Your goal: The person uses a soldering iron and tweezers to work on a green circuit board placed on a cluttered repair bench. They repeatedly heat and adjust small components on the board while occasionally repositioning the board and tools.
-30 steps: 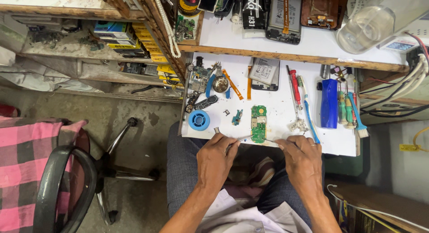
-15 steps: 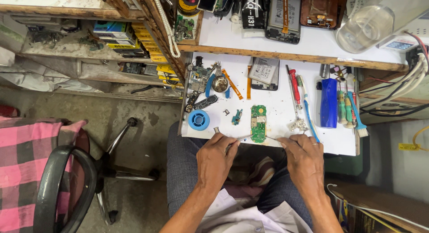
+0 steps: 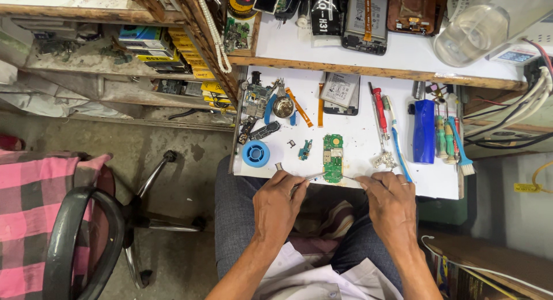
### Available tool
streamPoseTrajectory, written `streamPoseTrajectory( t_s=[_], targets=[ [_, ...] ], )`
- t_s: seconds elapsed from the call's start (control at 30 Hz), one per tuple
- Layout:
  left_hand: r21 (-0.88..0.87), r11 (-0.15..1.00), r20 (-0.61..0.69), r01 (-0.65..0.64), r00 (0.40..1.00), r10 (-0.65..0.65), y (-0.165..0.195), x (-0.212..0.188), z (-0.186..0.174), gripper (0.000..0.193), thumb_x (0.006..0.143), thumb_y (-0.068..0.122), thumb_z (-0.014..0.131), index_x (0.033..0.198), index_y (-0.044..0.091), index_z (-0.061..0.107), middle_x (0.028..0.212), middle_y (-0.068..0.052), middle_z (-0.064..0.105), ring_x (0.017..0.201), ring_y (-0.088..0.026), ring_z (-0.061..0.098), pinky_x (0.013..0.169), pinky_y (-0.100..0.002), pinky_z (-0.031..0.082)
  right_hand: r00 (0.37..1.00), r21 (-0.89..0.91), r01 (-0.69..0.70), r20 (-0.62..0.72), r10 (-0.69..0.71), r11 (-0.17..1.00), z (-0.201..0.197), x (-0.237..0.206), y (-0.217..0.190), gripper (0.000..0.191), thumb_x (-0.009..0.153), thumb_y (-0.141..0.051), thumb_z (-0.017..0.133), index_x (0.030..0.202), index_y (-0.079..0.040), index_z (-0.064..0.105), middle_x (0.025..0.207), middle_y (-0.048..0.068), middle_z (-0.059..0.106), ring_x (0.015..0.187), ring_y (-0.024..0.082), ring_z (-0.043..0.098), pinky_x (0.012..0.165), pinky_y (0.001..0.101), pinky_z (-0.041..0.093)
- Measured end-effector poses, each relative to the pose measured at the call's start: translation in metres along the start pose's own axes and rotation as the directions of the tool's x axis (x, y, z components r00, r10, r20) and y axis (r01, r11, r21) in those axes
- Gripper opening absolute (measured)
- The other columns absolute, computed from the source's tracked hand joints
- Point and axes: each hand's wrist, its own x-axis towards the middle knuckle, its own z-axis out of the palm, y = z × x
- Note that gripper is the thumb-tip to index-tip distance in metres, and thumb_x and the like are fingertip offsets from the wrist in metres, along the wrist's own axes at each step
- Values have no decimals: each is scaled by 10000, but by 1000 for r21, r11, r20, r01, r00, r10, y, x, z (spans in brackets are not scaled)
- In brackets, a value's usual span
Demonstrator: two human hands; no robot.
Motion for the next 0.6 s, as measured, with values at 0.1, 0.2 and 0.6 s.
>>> streamPoseTrajectory(
  t_s=[0.1, 0.2, 0.6],
  targets=[
    [4, 1000, 2, 8, 1000, -8, 0, 0, 0, 110, 847, 121, 795, 916, 41, 762, 864, -56, 719, 658, -225, 712, 588, -356, 556, 1000, 10, 4, 2, -4, 1000, 0, 1, 0, 284, 820, 8, 722, 1064, -119, 788, 979, 65, 666, 931, 281, 599, 822, 421, 428],
    [0, 1000, -1, 1, 1000, -1, 0, 0, 0, 109, 847, 118, 795, 917, 41, 762, 867, -59, 718, 662, -229, 713, 589, -357, 556, 1000, 10, 6, 10, -6, 1000, 0, 1, -1, 287, 818, 10, 721, 1068, -115, 788, 966, 69, 664, 927, 285, 598, 836, 426, 434],
    [0, 1000, 20, 25, 999, -25, 0, -1, 0, 114, 853, 117, 788, 928, 35, 763, 863, -58, 719, 648, -215, 715, 586, -346, 562, 999, 37, -3, 37, 2, 999, -1, 3, -2, 279, 820, 31, 716, 1067, -83, 782, 932, 73, 670, 873, 285, 597, 797, 418, 436]
  ],
)
